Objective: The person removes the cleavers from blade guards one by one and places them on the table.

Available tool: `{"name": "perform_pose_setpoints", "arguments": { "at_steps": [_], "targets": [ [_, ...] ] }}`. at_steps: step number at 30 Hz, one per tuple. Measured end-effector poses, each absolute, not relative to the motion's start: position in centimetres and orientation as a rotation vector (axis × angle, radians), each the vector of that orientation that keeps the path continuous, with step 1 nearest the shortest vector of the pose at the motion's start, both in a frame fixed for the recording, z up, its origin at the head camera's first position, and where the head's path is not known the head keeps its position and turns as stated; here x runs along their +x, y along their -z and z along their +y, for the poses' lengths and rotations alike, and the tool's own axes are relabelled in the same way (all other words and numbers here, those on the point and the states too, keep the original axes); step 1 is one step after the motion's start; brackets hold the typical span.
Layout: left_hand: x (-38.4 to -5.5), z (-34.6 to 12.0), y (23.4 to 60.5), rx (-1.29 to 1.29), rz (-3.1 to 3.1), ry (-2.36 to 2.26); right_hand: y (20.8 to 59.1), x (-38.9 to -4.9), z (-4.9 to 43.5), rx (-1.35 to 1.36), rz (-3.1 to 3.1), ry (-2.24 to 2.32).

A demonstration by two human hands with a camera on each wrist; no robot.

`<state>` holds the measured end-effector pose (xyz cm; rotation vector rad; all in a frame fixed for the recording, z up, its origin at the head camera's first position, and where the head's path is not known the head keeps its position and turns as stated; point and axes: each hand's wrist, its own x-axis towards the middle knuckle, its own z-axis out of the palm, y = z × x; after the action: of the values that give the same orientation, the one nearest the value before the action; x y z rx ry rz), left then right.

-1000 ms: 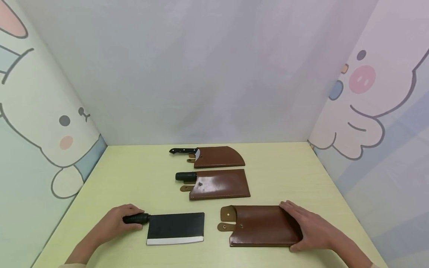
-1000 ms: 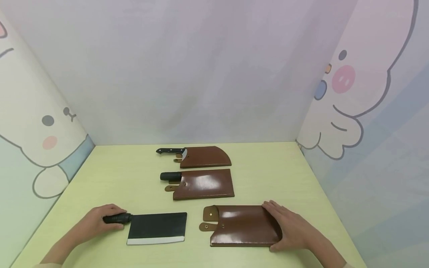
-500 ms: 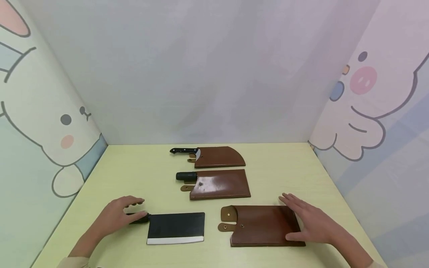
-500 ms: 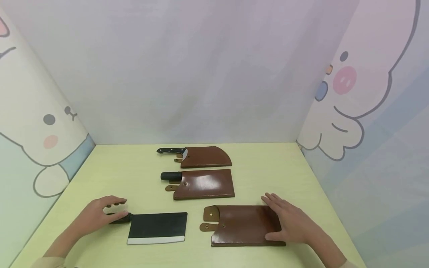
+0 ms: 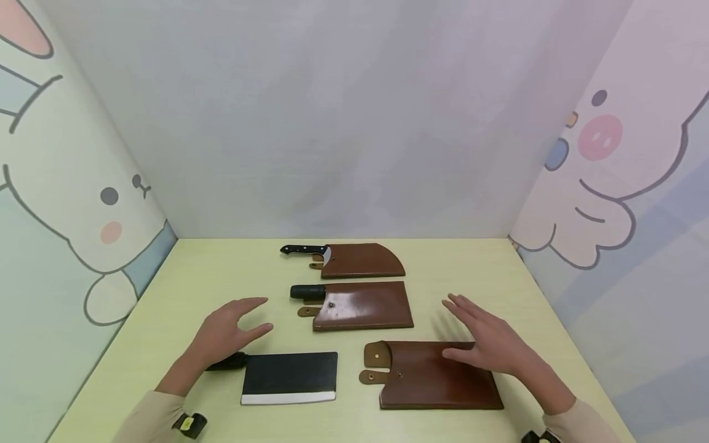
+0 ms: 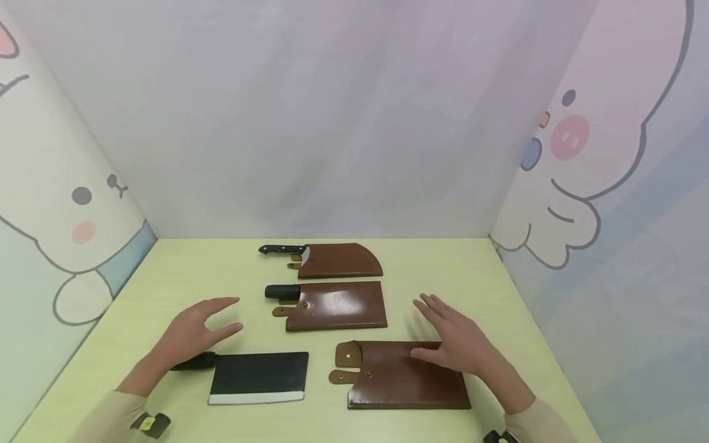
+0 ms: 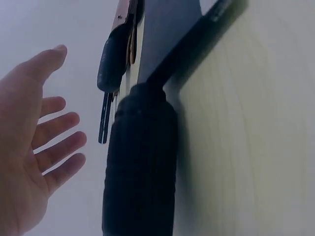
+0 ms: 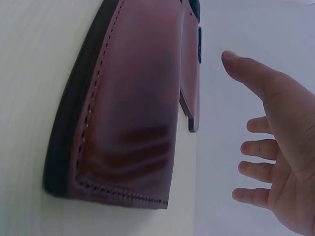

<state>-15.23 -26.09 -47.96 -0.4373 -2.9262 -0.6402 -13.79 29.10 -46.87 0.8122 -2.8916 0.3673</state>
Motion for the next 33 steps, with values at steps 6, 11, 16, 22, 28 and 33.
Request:
{"name": "perform_pose_setpoints", "arguments": {
  "at_steps": [6,11,16,22,28,33],
  "targets": [
    [-16.9,-24.0,47.8,-0.414,-2.947,0.640,46.8,-15.4,27.1,0.724,-2.914,-0.418],
    [-18.3,-22.3,47.7,-0.469,-2.909,0.687,47.0,-16.7,25.3,0.728,-2.918,-0.450],
    [-19.7,-20.9,48.0,-0.539,-2.903,0.720,47.3,-18.0,23.6,0.747,-2.930,-0.463],
    [-21.4,-20.2,48.8,-0.594,-2.908,0.746,48.0,-19.6,22.2,0.785,-2.948,-0.485],
    [-22.6,-19.8,49.5,-0.597,-2.964,0.840,49.0,-20.9,21.1,0.816,-3.002,-0.483],
    [-23.4,-19.3,50.1,-0.589,-2.989,0.882,49.5,-21.9,20.4,0.847,-3.034,-0.481]
  ]
}}
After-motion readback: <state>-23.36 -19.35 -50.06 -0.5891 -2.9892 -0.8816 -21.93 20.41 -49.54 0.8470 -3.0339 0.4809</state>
